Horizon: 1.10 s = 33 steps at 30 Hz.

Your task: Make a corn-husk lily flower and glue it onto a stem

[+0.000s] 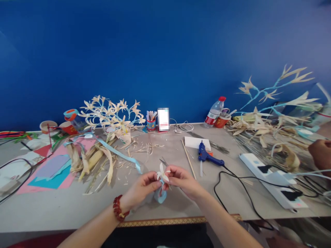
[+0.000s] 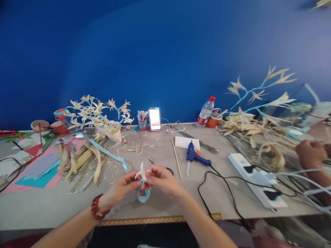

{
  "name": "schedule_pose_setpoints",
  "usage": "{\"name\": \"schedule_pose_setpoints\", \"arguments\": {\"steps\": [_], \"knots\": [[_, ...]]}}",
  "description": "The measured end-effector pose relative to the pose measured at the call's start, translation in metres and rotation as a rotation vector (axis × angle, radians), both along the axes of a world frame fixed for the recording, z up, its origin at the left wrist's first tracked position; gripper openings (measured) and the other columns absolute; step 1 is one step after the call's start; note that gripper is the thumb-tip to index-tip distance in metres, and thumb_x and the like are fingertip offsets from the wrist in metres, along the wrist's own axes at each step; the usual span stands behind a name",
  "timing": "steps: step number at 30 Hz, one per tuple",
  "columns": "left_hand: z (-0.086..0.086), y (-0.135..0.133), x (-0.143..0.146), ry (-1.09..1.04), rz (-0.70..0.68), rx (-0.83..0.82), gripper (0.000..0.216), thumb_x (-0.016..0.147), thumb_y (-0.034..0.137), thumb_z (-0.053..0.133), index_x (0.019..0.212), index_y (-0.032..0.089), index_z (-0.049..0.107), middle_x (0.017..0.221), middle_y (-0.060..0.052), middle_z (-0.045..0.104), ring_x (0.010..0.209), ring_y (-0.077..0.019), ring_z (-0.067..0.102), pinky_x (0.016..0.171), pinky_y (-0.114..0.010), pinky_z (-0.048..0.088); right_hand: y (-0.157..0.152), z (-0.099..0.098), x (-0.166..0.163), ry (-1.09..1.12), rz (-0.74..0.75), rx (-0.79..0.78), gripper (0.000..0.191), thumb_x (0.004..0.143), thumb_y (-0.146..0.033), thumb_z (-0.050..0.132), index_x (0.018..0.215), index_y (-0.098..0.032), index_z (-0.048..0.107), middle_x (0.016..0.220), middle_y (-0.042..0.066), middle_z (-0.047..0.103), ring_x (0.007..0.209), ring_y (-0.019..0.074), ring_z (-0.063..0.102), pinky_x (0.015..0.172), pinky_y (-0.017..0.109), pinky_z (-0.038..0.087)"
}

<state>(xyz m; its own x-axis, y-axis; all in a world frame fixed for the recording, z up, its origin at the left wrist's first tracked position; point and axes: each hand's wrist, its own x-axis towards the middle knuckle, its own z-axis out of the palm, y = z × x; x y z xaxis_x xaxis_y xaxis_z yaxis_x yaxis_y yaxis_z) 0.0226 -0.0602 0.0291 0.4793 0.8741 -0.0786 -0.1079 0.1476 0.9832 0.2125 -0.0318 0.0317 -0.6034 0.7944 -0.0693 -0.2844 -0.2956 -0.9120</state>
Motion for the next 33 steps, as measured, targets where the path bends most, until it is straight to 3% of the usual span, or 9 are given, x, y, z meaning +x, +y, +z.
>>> {"name": "schedule_pose_setpoints", "arguments": {"steps": [5,10,15,18,21,25,26,29,33], "knots": [[-0.018,0.009,0.0,0.247,0.054,0.038,0.022,0.074,0.038,0.069,0.076,0.016,0.065,0.065,-0.001,0.059,0.059,-0.0134,0.052,0.058,-0.025,0.04,0.015,-0.009,0.005,-0.037,-0.267,-0.012,0.025,0.065,-0.03,0.08,0.076,-0.017,0.062,0.073,-0.003,0.061,0.066,0.0093,0.055,0.066,0.021,0.04],[-0.01,0.018,0.003,0.39,0.287,0.297,0.023,0.074,0.033,0.068,0.094,0.021,0.069,0.093,-0.007,0.067,0.081,-0.0201,0.059,0.074,-0.03,0.045,0.018,-0.016,0.006,-0.072,-0.297,-0.041,0.024,0.069,-0.033,0.078,0.072,-0.017,0.061,0.064,-0.005,0.056,0.058,0.0086,0.051,0.057,0.021,0.037],[-0.004,0.03,0.02,0.072,0.242,-0.022,0.021,0.073,0.035,0.07,0.084,0.017,0.069,0.076,-0.004,0.067,0.072,-0.0173,0.059,0.071,-0.03,0.045,0.015,-0.023,-0.015,0.017,-0.337,-0.051,0.03,0.065,-0.038,0.08,0.072,-0.017,0.06,0.067,-0.003,0.061,0.06,0.0116,0.056,0.063,0.025,0.044],[-0.006,0.032,0.026,-0.063,0.242,-0.097,0.02,0.072,0.035,0.072,0.079,0.016,0.069,0.072,-0.002,0.066,0.07,-0.0151,0.058,0.071,-0.028,0.044,0.015,-0.02,-0.016,0.012,-0.322,0.0,0.028,0.069,-0.04,0.076,0.075,-0.018,0.06,0.07,-0.002,0.062,0.063,0.0137,0.059,0.067,0.029,0.047],[-0.009,0.034,0.024,-0.08,0.298,-0.096,0.019,0.071,0.033,0.073,0.078,0.016,0.069,0.074,-0.002,0.066,0.072,-0.0143,0.058,0.073,-0.026,0.044,0.018,-0.012,0.012,-0.271,-0.325,0.225,0.028,0.078,-0.041,0.066,0.096,-0.02,0.065,0.082,0.003,0.066,0.071,0.0169,0.061,0.068,0.03,0.048],[-0.017,0.042,0.016,-0.062,0.389,-0.101,0.022,0.069,0.034,0.075,0.077,0.016,0.068,0.074,-0.001,0.065,0.065,-0.0113,0.055,0.066,-0.024,0.044,0.032,-0.009,0.089,-1.06,-0.552,0.749,0.031,0.083,-0.027,0.056,0.113,-0.021,0.062,0.117,0.011,0.061,0.106,0.028,0.056,0.088,0.04,0.044],[-0.019,0.044,0.015,-0.051,0.409,-0.097,0.022,0.069,0.035,0.075,0.077,0.016,0.068,0.072,-0.001,0.064,0.06,-0.01,0.052,0.061,-0.023,0.042,0.037,-0.011,0.108,-1.272,-0.626,0.806,0.033,0.082,-0.023,0.054,0.114,-0.019,0.062,0.122,0.013,0.058,0.111,0.0309,0.052,0.093,0.044,0.041],[-0.027,0.049,0.015,-0.04,0.441,-0.093,0.024,0.07,0.037,0.073,0.077,0.016,0.065,0.069,0.001,0.063,0.051,-0.0068,0.045,0.051,-0.021,0.035,0.051,-0.022,0.148,-1.687,-0.593,0.837,0.046,0.073,-0.015,0.056,0.119,-0.013,0.058,0.131,0.017,0.052,0.113,0.0356,0.051,0.094,0.047,0.04],[-0.037,0.051,0.016,-0.121,0.437,-0.087,0.022,0.074,0.035,0.071,0.081,0.016,0.063,0.072,0.001,0.062,0.051,-0.0055,0.044,0.051,-0.019,0.034,0.07,-0.035,0.165,-1.738,-0.438,0.919,0.051,0.069,-0.012,0.055,0.12,-0.009,0.056,0.135,0.018,0.048,0.119,0.0319,0.048,0.099,0.041,0.036]]}}
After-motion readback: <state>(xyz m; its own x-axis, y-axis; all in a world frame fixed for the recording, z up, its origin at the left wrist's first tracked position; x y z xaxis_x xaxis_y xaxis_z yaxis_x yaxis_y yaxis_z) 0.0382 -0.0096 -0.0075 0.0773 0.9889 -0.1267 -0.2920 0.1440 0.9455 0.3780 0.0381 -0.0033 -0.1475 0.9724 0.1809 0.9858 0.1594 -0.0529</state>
